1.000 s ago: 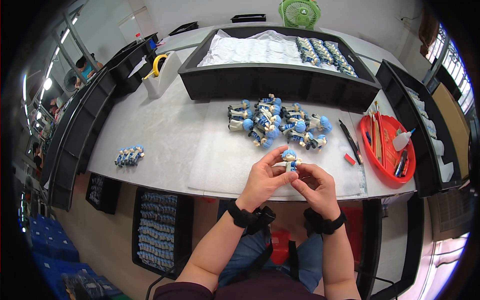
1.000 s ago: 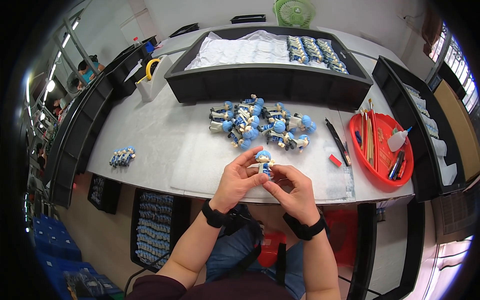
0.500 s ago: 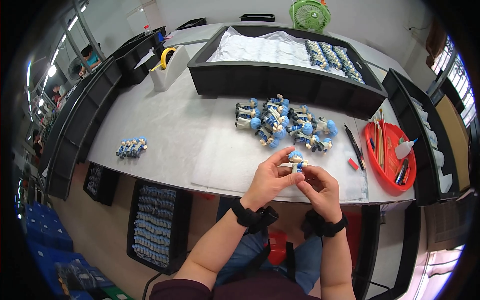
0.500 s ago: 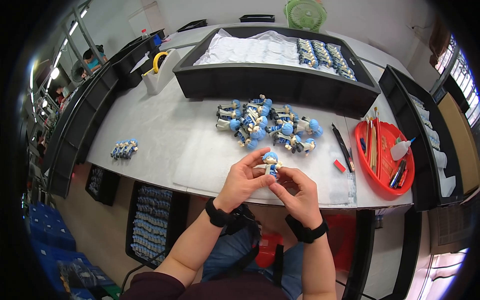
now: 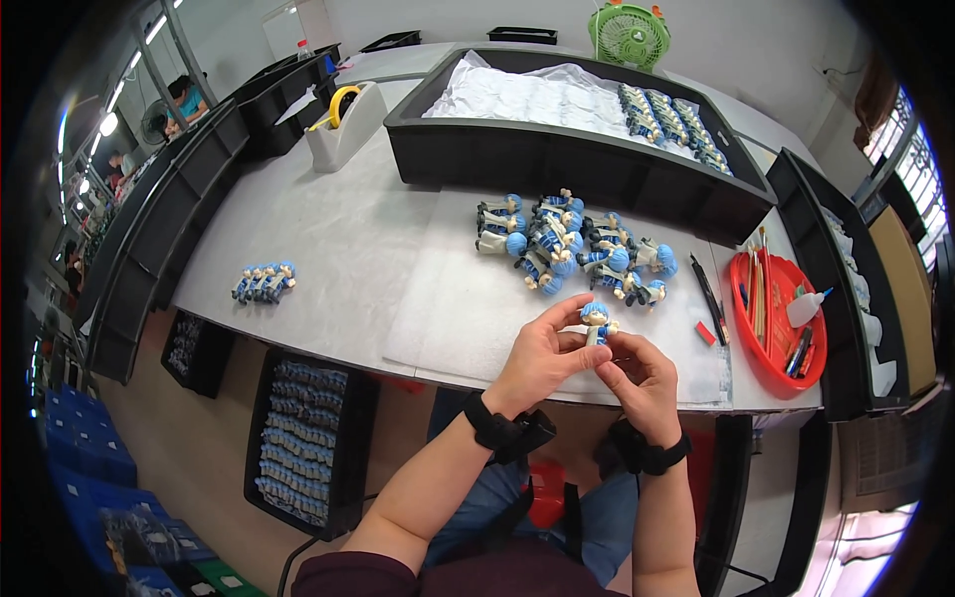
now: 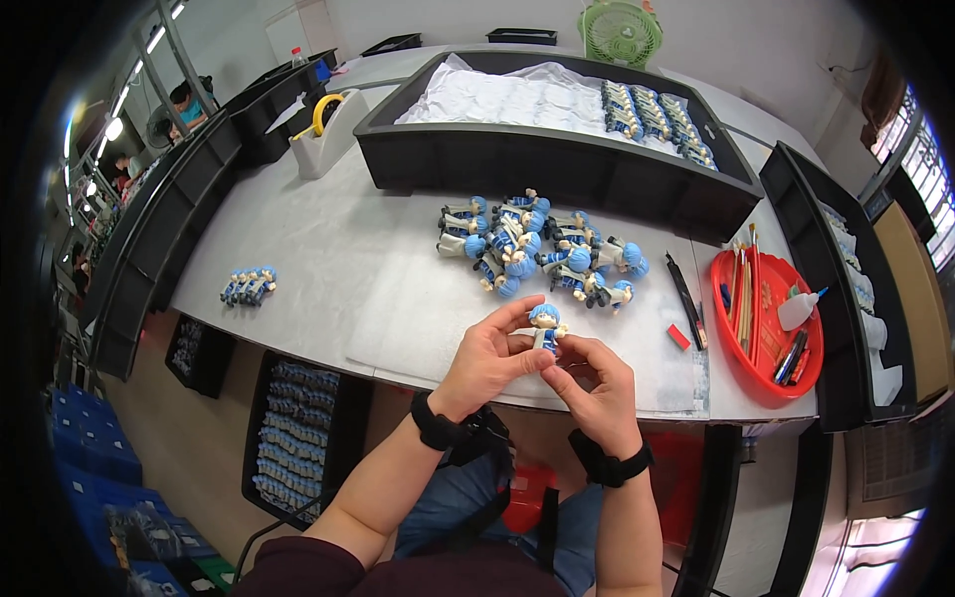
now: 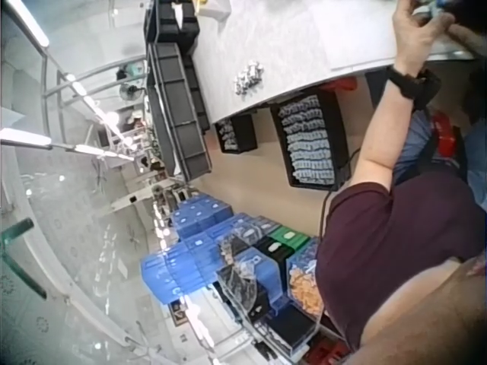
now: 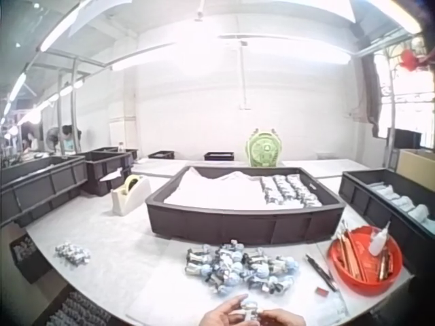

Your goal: Assembling small toy figurines by attaching heads to bodies and organizing them into trays.

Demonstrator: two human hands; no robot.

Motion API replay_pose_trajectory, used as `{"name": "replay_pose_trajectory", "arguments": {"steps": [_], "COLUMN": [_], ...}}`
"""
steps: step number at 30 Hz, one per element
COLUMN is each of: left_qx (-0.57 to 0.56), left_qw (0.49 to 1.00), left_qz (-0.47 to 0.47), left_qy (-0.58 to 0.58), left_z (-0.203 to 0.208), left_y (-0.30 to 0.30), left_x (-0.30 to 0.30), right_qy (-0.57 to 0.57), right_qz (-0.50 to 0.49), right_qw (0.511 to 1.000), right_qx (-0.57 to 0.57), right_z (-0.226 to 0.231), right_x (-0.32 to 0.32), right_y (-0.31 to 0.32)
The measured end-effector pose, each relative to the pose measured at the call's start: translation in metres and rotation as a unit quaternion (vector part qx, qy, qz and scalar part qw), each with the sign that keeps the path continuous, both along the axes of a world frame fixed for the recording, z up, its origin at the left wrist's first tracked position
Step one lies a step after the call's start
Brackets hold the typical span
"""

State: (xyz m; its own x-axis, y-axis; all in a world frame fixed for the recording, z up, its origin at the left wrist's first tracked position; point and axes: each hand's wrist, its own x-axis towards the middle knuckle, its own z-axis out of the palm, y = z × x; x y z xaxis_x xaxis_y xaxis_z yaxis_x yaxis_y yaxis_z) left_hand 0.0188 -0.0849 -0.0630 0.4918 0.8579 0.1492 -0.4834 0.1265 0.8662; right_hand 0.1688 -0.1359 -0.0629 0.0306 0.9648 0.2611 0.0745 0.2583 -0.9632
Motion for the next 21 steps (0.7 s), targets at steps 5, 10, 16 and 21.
{"name": "replay_pose_trajectory", "arguments": {"steps": [5, 10, 16, 21], "left_qx": [0.011, -0.011, -0.011, -0.015], "left_qw": [1.000, 1.000, 1.000, 1.000], "left_qz": [0.005, 0.014, 0.010, 0.014], "left_qy": [0.002, 0.015, 0.013, 0.010], "left_z": [-0.0001, -0.0023, -0.0003, -0.0023], "left_y": [-0.0008, 0.0018, 0.0011, 0.0017], "left_x": [0.0005, 0.0002, 0.0002, 0.0007], "right_qy": [-0.007, 0.008, 0.025, 0.022], "right_qz": [0.004, 0.011, 0.012, 0.003], "right_qw": [1.000, 1.000, 0.999, 1.000], "right_qx": [-0.003, -0.004, -0.022, -0.021], "right_z": [0.0001, 0.0013, 0.0012, 0.0018], "right_x": [0.0011, 0.0014, 0.0020, 0.0017], "right_y": [-0.0005, -0.0008, -0.0015, -0.0018]}}
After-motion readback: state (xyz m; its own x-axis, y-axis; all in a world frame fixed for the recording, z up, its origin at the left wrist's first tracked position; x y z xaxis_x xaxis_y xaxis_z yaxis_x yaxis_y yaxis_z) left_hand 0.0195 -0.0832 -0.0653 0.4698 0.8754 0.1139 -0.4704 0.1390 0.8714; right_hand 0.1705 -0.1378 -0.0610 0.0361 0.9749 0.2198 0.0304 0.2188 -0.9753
